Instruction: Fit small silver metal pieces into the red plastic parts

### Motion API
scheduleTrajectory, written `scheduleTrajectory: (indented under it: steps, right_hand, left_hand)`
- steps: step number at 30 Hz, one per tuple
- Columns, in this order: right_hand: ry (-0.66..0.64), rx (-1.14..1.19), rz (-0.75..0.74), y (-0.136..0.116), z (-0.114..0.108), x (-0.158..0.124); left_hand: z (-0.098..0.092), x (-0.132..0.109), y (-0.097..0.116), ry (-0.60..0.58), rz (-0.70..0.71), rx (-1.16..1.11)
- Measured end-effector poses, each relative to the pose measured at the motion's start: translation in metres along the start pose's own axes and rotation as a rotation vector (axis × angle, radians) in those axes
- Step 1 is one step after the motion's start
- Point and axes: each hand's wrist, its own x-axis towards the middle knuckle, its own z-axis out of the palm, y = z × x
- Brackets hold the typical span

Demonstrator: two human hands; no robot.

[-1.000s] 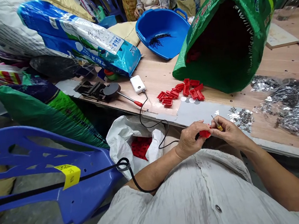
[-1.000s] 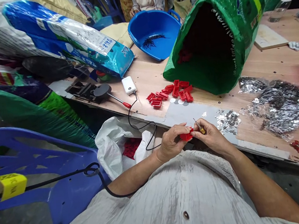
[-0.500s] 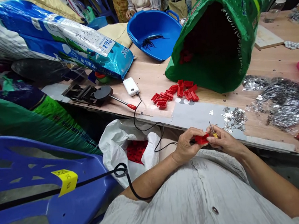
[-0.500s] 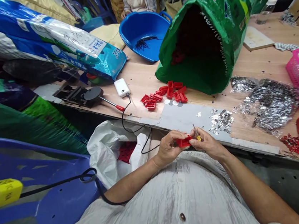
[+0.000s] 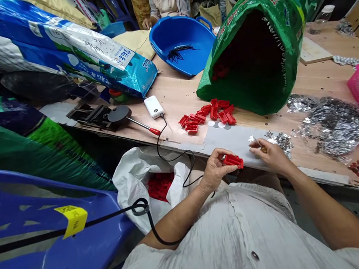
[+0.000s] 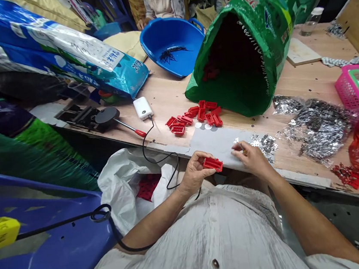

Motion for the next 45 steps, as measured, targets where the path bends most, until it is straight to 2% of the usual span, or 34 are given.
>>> scheduleTrajectory:
  steps: [2, 5, 9, 12, 17, 22, 27, 30, 34, 38, 45]
  right_hand:
    - [0.134, -0.334, -0.056, 0.005, -0.009, 0.015]
    - [0.150, -0.622, -0.073, 0.010, -0.009, 0.031]
    - [0.167, -0.807, -0.007, 0.010, 0.001, 0.041]
    - [0.168, -0.851, 0.030, 0.010, 0.006, 0.044]
    - [0.142, -0.733, 0.028, 0.008, 0.003, 0.048]
    - [0.162, -0.364, -0.009, -0.001, -0.007, 0.041]
    - [0.010, -0.108, -0.136, -0.019, -0.006, 0.017]
    - [-0.016, -0.125, -0.229, -0.032, 0.000, 0.002]
    - [0.035, -0.205, -0.321, -0.042, 0.008, -0.007]
    - [0.005, -0.173, -0.438, -0.041, 0.009, -0.009]
    - [-0.109, -0.143, -0.558, -0.036, 0.003, -0.009]
  left_hand:
    - [0.000, 0.002, 0.000, 0.017, 0.007, 0.003]
    - [-0.001, 0.003, -0.002, 0.007, 0.001, 0.022]
    - [-0.003, 0.003, -0.004, 0.001, -0.011, 0.054]
    - [-0.003, 0.003, -0.004, 0.000, -0.004, 0.068]
    - [-0.003, 0.005, -0.003, 0.026, -0.024, 0.040]
    - [-0.001, 0.008, -0.001, 0.067, -0.087, -0.033]
    - [0.004, 0.011, 0.004, 0.051, -0.130, -0.119]
    - [0.007, 0.011, 0.005, 0.029, -0.144, -0.133]
    - [0.008, 0.012, 0.005, 0.008, -0.152, -0.146]
    - [0.009, 0.013, 0.004, 0.005, -0.159, -0.132]
    - [0.010, 0.016, 0.000, 0.001, -0.156, -0.109]
